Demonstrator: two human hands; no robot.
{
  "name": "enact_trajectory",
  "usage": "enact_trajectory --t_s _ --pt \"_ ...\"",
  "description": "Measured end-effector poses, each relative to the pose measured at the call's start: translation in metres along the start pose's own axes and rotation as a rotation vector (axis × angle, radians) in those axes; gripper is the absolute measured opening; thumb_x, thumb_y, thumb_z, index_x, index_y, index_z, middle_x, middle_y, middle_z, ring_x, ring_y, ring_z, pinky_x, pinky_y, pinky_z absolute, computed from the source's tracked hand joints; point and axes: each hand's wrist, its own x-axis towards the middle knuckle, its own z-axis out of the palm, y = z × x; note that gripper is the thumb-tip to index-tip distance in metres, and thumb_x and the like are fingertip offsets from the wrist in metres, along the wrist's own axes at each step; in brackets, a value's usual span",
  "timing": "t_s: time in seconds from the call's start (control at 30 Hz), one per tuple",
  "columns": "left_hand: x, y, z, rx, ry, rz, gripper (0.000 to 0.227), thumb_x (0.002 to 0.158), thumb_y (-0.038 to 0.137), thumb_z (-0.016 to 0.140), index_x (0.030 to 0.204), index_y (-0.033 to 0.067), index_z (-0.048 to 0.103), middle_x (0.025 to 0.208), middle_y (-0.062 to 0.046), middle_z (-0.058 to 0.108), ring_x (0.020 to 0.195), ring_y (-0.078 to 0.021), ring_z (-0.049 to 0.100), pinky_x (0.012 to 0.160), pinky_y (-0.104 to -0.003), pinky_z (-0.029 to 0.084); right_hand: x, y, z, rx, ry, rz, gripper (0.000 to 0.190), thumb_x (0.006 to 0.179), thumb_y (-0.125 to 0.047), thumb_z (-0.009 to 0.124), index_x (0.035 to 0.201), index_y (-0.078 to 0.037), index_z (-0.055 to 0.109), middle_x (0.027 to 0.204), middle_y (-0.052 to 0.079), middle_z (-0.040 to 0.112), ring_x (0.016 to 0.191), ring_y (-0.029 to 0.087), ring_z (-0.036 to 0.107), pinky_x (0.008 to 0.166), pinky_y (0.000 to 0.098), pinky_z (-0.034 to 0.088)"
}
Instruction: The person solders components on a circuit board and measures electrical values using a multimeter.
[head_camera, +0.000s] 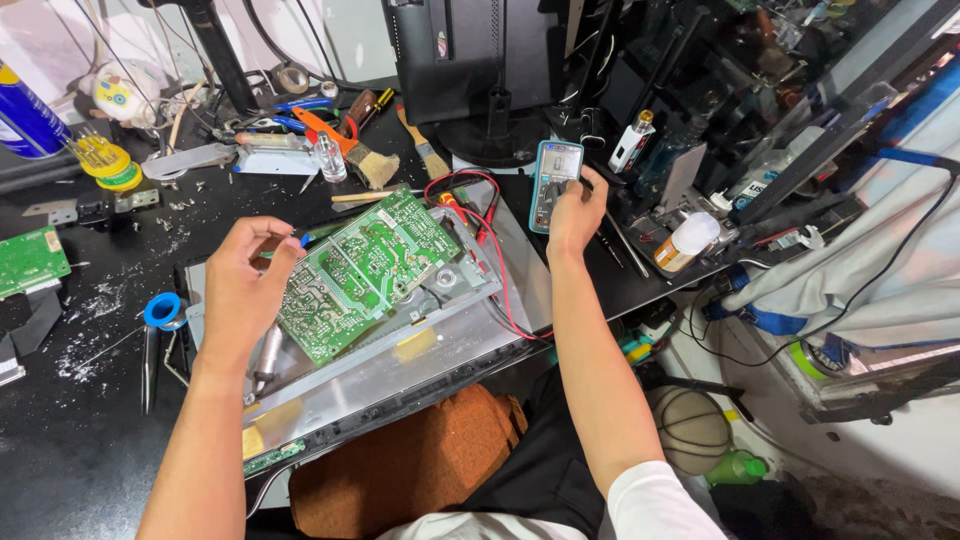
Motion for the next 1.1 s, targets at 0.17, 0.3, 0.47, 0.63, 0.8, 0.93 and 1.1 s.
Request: enact_trajectory --t_s 0.17,0.3,0.47,0.63,0.8,0.93,1.1 --pt "0.0 -0.001 0.0 -0.009 -0.002 0.007 0.015 0.099 0.003 0.068 0.112 -0.0004 0.063 0.103 -0.007 0.073 0.093 -0.0109 0.07 0.077 -0.024 0.052 0.005 0.006 -0.001 0.061 -0.031 -0.034 0.03 0.098 -0.009 0.052 0.126 -0.007 0.06 0.101 0.007 0.07 0.084 0.012 0.063 0.075 0.0272 0.051" --pt "0.0 0.0 0.0 -0.012 0.0 -0.001 0.015 0.099 0.003 0.068 0.112 -0.0004 0.063 0.103 -0.007 0.073 0.093 -0.0114 0.07 0.076 -0.024 0.052 0.005 0.008 0.0 0.057 -0.027 -0.038 0.028 0.098 -0.008 0.053 0.126 -0.007 0.06 0.099 0.006 0.069 0.084 0.011 0.062 0.075 0.0267 0.051" --pt "-0.001 0.001 0.0 -0.029 -0.006 -0.018 0.014 0.099 0.003 0.067 0.112 -0.0003 0.063 0.103 -0.007 0.072 0.092 -0.0116 0.071 0.076 -0.024 0.052 0.005 0.008 0.0 0.075 -0.018 -0.032 0.028 0.098 -0.007 0.053 0.125 -0.007 0.061 0.098 0.005 0.069 0.083 0.011 0.062 0.075 0.0268 0.051" --pt "-0.001 0.003 0.0 0.001 0.0 -0.022 0.015 0.099 0.003 0.067 0.113 -0.0006 0.063 0.104 -0.007 0.073 0.093 -0.0116 0.071 0.075 -0.024 0.052 0.003 0.005 0.0 0.05 -0.021 -0.063 0.028 0.097 -0.009 0.053 0.124 -0.007 0.062 0.095 0.005 0.069 0.081 0.01 0.061 0.073 0.0268 0.05" --pt "0.0 0.004 0.0 -0.001 -0.001 -0.021 0.015 0.099 0.003 0.068 0.112 -0.0007 0.064 0.104 -0.008 0.073 0.093 -0.0118 0.071 0.075 -0.024 0.052 0.001 0.001 -0.002 0.048 -0.016 0.001 0.029 0.097 -0.009 0.052 0.124 -0.008 0.063 0.093 0.004 0.066 0.078 0.01 0.059 0.071 0.0271 0.049" --pt "-0.001 0.003 0.001 0.004 0.002 0.0 0.015 0.099 0.003 0.069 0.112 -0.0009 0.064 0.104 -0.008 0.073 0.093 -0.0116 0.069 0.077 -0.024 0.052 0.004 0.008 0.001 0.06 -0.015 -0.021 0.029 0.096 -0.009 0.052 0.124 -0.008 0.063 0.097 0.004 0.066 0.081 0.012 0.06 0.073 0.0286 0.05" --pt "-0.001 0.003 -0.001 0.004 0.003 0.008 0.016 0.098 0.004 0.069 0.112 -0.0006 0.064 0.104 -0.008 0.073 0.094 -0.0109 0.07 0.077 -0.024 0.052 -0.022 -0.008 0.003 -0.545 0.285 -1.053 0.032 0.092 -0.006 0.072 0.123 -0.006 0.062 0.12 0.018 0.064 0.106 0.035 0.06 0.093 0.0401 0.046"
